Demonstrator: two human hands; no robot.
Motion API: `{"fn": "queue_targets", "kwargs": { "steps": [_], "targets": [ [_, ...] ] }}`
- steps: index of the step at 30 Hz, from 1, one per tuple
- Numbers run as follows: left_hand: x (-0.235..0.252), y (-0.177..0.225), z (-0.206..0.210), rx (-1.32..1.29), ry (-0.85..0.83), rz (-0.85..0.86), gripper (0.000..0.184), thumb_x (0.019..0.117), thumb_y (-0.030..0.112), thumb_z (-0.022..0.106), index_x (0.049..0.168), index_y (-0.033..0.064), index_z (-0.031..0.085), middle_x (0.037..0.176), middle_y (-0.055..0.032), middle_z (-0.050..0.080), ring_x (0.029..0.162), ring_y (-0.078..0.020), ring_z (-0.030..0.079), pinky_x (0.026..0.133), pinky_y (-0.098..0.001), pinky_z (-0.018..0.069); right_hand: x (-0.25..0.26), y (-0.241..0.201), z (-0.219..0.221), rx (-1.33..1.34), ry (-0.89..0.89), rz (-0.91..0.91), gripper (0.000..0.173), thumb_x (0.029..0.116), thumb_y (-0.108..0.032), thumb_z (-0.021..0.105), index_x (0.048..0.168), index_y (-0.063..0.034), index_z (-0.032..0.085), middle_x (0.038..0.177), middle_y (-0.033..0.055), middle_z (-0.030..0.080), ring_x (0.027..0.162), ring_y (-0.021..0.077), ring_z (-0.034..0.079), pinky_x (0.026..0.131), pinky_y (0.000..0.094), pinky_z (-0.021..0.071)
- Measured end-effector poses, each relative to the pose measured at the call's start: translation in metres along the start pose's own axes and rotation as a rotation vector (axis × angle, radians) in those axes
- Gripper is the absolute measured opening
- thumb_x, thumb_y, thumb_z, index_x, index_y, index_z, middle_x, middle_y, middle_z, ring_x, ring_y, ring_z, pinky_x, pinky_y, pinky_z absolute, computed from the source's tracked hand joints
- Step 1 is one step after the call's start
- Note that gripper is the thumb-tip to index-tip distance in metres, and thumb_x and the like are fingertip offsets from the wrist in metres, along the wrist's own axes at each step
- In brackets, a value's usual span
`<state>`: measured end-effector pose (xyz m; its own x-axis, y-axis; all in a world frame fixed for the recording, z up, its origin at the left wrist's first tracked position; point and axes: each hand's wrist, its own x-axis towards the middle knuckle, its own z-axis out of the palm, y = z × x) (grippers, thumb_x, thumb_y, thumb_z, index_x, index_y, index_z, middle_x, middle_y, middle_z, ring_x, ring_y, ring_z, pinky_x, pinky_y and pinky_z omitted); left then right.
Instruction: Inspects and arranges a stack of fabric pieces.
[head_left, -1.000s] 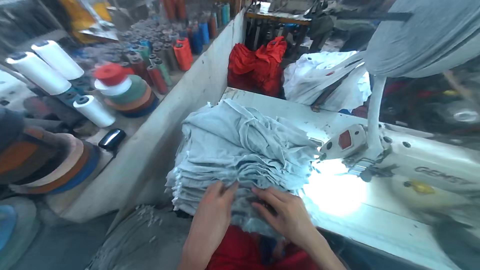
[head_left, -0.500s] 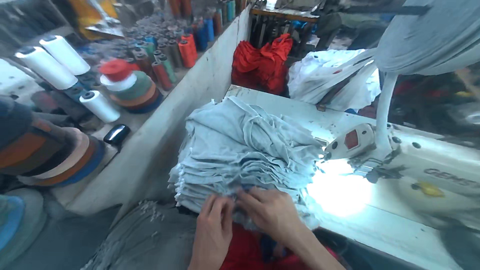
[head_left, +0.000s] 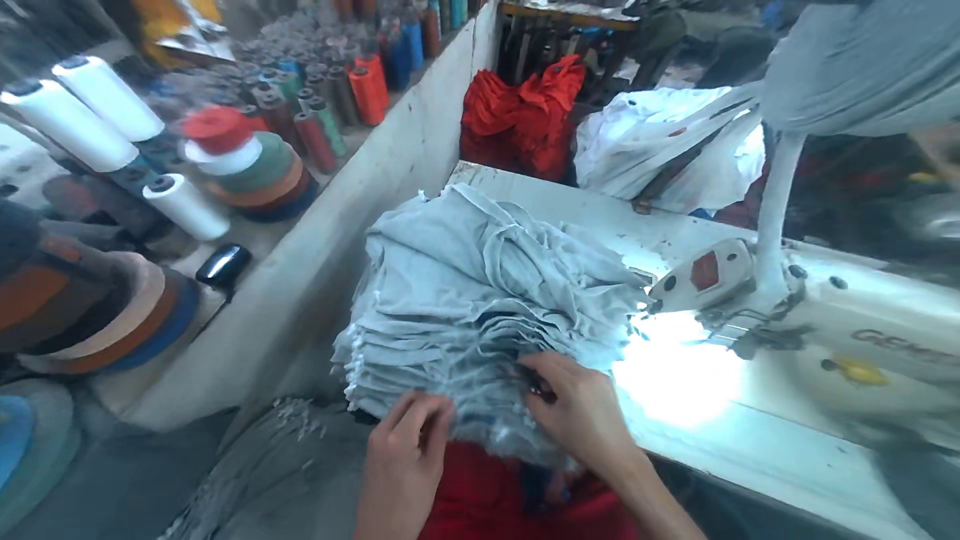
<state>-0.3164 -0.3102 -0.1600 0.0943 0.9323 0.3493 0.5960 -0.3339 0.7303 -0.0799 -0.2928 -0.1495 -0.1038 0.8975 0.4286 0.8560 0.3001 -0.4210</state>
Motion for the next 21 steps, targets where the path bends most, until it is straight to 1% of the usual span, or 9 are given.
{"fn": "queue_targets", "kwargs": {
  "steps": [2,5,6,8,12,14,18,19,21],
  "targets": [
    [0.004,0.002,0.004,0.092,0.021,-0.002,0.016,0.0956,0.023,0.066,0.097,0.0119,0.078,0.097,-0.0011,0.072,0.081,-0.0016,0.069,0.071,-0.017,0.0592,0.014,-0.001,-0.002,0.01,0.046,0.015,0.029,0.08,-0.011,0.066,0.108,-0.008,0.074,0.091,0.004,0.074,0.064,0.0176,0.068,0.052,0.0405,0.0557],
    [0.004,-0.002,0.008,0.17,0.03,0.002,0.015,0.0954,0.022,0.065,0.096,0.0128,0.077,0.098,-0.0024,0.071,0.081,-0.0052,0.069,0.071,-0.02,0.0593,0.034,0.006,0.004,-0.048,0.264,0.048,0.024,0.089,-0.012,0.063,0.109,-0.0016,0.071,0.08,0.0071,0.07,0.058,0.0188,0.063,0.049,0.0375,0.0509],
    [0.004,-0.004,0.008,0.183,0.034,0.004,0.016,0.0956,0.023,0.065,0.096,0.0129,0.077,0.098,-0.0025,0.071,0.081,-0.0054,0.069,0.07,-0.0203,0.0592,0.039,0.01,0.01,-0.093,0.289,0.072,0.024,0.0882,-0.011,0.064,0.109,-0.001,0.071,0.08,0.0085,0.071,0.058,0.0216,0.064,0.048,0.0401,0.0512],
    [0.007,-0.004,0.008,0.198,0.052,0.021,0.017,0.0951,0.023,0.065,0.096,0.0121,0.077,0.097,-0.003,0.071,0.08,-0.0057,0.068,0.07,-0.0206,0.059,0.042,0.017,0.025,-0.19,0.237,0.118,0.025,0.0868,-0.011,0.064,0.109,-0.0025,0.071,0.081,0.0104,0.073,0.06,0.0285,0.069,0.048,0.0477,0.0522],
    [0.019,0.01,0.011,0.17,0.029,0.041,0.015,0.0949,0.022,0.066,0.097,0.0126,0.078,0.096,-0.0018,0.07,0.079,-0.004,0.067,0.07,-0.0186,0.058,0.033,0.019,0.035,-0.227,0.253,0.044,0.022,0.0824,-0.012,0.064,0.102,-0.0046,0.071,0.071,0.0074,0.069,0.055,0.0272,0.065,0.045,0.0454,0.049],
    [0.029,0.019,0.017,0.183,-0.006,0.057,0.015,0.0949,0.022,0.068,0.099,0.0119,0.077,0.098,-0.0034,0.07,0.081,-0.008,0.069,0.072,-0.0221,0.0594,0.027,0.022,0.034,-0.165,0.256,0.031,0.023,0.0813,-0.012,0.065,0.102,-0.004,0.071,0.071,0.0068,0.069,0.055,0.0249,0.065,0.046,0.0435,0.0498],
    [0.047,0.032,0.03,0.257,-0.134,0.006,0.029,0.0896,0.031,0.077,0.101,0.0043,0.076,0.102,-0.0131,0.07,0.089,-0.025,0.071,0.082,-0.0395,0.0606,0.015,0.026,0.024,-0.036,0.177,0.058,0.03,0.0889,-0.02,0.064,0.114,-0.0035,0.071,0.077,0.0058,0.07,0.058,0.0206,0.064,0.049,0.0409,0.0519],
    [0.049,0.033,0.032,0.267,-0.15,-0.002,0.03,0.0888,0.031,0.078,0.1,0.0034,0.076,0.102,-0.0141,0.07,0.089,-0.0265,0.071,0.082,-0.0409,0.0605,0.011,0.026,0.018,-0.015,0.136,0.066,0.033,0.0919,-0.025,0.065,0.118,-0.0052,0.07,0.081,0.0053,0.071,0.06,0.0191,0.065,0.051,0.04,0.0533],
    [0.048,0.029,0.034,0.288,-0.132,0.041,0.02,0.0901,0.023,0.076,0.096,0.0044,0.076,0.097,-0.0129,0.07,0.084,-0.0247,0.072,0.078,-0.0389,0.0618,0.002,0.024,0.004,0.049,0.058,0.088,0.038,0.0971,-0.035,0.064,0.126,-0.0107,0.069,0.093,0.0028,0.073,0.067,0.0137,0.065,0.056,0.0356,0.0556]
  ]
}}
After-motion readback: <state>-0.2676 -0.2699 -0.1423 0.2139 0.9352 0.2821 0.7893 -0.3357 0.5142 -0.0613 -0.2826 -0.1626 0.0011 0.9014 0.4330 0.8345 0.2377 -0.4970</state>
